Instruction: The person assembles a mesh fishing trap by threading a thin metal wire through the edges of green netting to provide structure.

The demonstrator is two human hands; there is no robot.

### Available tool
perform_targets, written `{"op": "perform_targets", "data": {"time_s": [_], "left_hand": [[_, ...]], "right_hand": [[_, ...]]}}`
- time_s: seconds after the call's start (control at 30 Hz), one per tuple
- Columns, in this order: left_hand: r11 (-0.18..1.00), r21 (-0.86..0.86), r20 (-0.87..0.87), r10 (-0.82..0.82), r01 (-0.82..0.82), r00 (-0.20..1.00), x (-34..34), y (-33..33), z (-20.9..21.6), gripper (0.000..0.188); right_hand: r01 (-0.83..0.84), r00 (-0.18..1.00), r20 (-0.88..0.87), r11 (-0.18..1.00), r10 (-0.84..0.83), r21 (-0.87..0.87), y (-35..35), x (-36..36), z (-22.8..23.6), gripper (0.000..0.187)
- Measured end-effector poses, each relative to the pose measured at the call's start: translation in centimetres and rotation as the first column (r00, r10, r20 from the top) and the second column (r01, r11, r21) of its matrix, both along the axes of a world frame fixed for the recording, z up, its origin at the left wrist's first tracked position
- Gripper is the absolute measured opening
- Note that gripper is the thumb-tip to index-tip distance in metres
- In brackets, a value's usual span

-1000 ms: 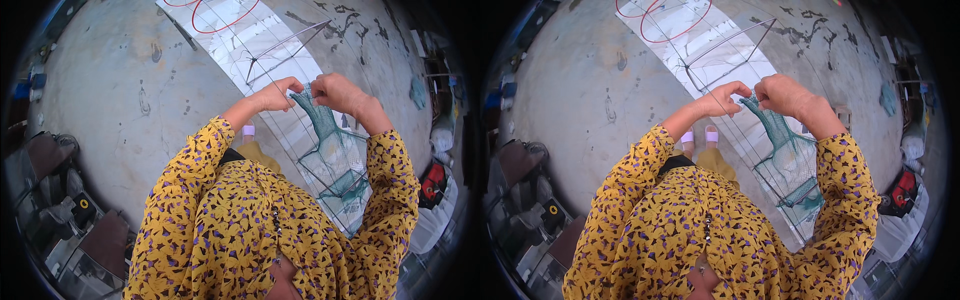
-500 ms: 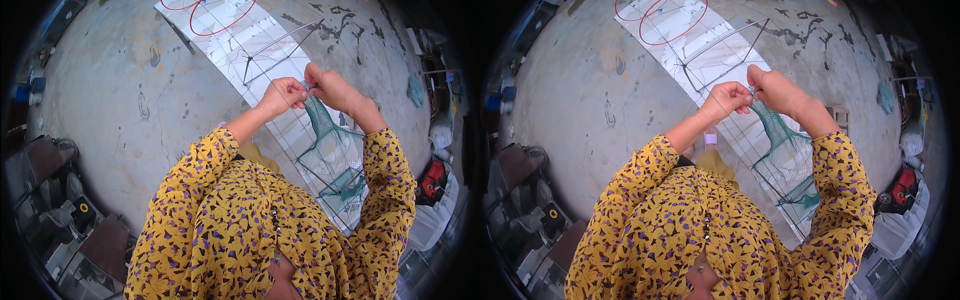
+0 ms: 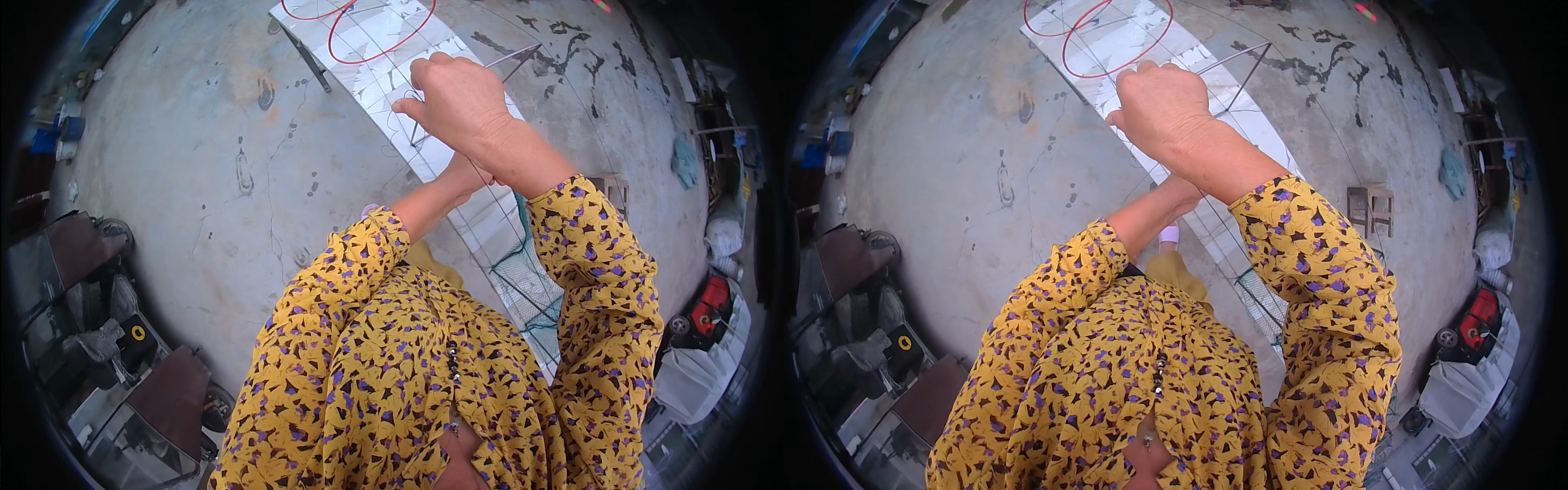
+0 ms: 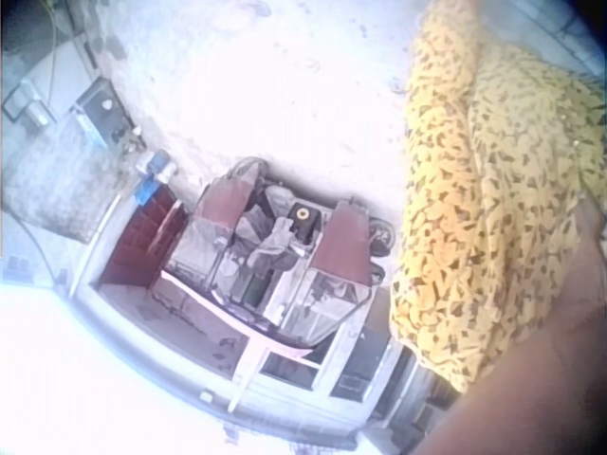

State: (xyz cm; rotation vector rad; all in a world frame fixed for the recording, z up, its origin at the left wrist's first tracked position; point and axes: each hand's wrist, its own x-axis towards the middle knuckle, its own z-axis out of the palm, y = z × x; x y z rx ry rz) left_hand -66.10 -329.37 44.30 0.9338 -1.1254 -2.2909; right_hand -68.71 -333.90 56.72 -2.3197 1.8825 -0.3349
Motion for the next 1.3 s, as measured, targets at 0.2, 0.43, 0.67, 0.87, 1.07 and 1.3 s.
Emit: {"op": "perform_targets", "data": {"time_s": [0.2, 0.43, 0.67, 0.87, 1.07, 1.3], "left_hand": [[1.0, -0.019, -0.033, 0.021, -0.022, 0.999, 0.2, -0.1, -0.2, 0.008], [0.992, 0.121, 0.048, -0.029, 0.023, 0.998, 0.1, 0.1, -0.2, 0.009], [0.985, 0.151, 0.13, -0.099, 0.079, 0.986, 0.3, -0.3, 0.5, 0.012], [0.971, 0.174, 0.121, -0.187, 0.164, 0.975, 0.2, -0.7, 0.5, 0.015], [0.956, 0.232, 0.084, -0.201, 0.178, 0.976, -0.4, -1.1, 1.1, 0.019], [0.954, 0.248, 0.014, -0.177, 0.168, 0.984, -1.4, -1.1, 0.7, 0.018]], "right_hand": [[0.105, 0.988, 0.093, 0.981, -0.121, 0.16, 0.1, -0.6, 1.5, 0.023], [-0.055, 0.431, 0.873, 0.959, -0.227, 0.277, 2.3, -4.7, 6.3, 0.027], [0.01, -0.246, 0.964, 0.995, 0.095, -0.096, 11.3, -19.6, 12.9, 0.027], [0.506, 0.325, 0.717, 0.754, -0.617, 0.419, 19.3, -20.3, 11.1, 0.024], [0.433, 0.342, 0.412, 0.531, -0.844, 0.729, 21.3, -15.5, 5.4, 0.02], [0.453, 0.429, 0.196, 0.398, -0.882, 0.798, 19.4, -11.8, 4.0, 0.023]]}}
